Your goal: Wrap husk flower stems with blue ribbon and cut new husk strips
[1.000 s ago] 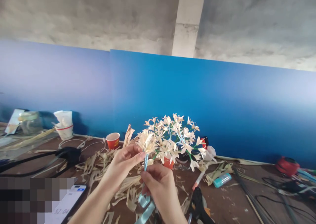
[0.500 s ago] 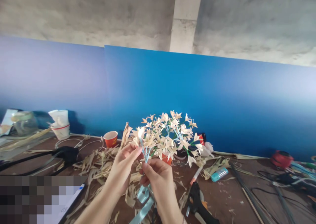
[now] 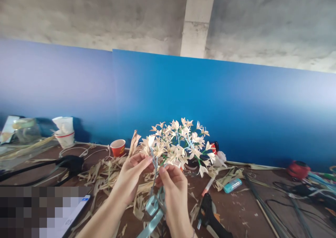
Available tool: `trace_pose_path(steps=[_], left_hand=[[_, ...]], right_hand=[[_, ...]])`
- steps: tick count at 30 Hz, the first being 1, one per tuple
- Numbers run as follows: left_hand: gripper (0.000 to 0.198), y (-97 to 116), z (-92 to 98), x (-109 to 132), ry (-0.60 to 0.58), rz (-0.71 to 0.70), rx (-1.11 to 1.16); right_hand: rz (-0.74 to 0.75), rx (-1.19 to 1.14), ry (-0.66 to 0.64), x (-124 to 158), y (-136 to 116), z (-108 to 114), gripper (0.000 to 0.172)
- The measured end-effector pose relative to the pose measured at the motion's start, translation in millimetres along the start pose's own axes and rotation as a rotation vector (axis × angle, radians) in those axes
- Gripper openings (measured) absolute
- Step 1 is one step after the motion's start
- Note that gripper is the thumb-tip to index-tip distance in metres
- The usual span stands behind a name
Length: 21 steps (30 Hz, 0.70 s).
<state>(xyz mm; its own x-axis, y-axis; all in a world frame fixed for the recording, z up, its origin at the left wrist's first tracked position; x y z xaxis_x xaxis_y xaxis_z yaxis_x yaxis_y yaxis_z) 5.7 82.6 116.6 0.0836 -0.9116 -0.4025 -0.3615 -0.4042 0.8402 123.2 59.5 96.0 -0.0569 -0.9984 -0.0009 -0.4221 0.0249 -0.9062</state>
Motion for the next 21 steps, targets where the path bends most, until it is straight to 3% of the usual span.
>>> trace_pose_path(steps=[5,11,21], left_hand=[[0.019,-1.3,1.8,0.8,0.040,-0.025,0.046],[0.018,3.8,-5.1,4.2,-0.089,0.045,-0.064],[0.023,-2.7,-9.7,5.9,-0.070,0.046,-0.037]], right_hand=[[-0.017,-0.024,0.048,2.9,-1.5,-0.7,0.024],[-0.054,0.068,0.008,2.9,-1.8,-1.5,0.022],[-0.087,-0.218,0.074,2.8,11.3,1.9,0.026]])
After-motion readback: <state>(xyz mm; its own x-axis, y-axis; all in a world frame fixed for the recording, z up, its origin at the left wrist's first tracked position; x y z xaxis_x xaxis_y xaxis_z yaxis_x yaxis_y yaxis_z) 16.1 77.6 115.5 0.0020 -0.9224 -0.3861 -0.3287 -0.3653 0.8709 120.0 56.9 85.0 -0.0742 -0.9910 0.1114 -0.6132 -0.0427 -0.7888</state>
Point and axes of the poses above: each hand's wrist, its own x-axis away from the middle knuckle, its own z-axis out of the back of the hand, y = z × x, the point moved 6 cm from there along -x, towards the middle knuckle, and after that the axes turned 12 degrees about -z, right-handed, at the moved point
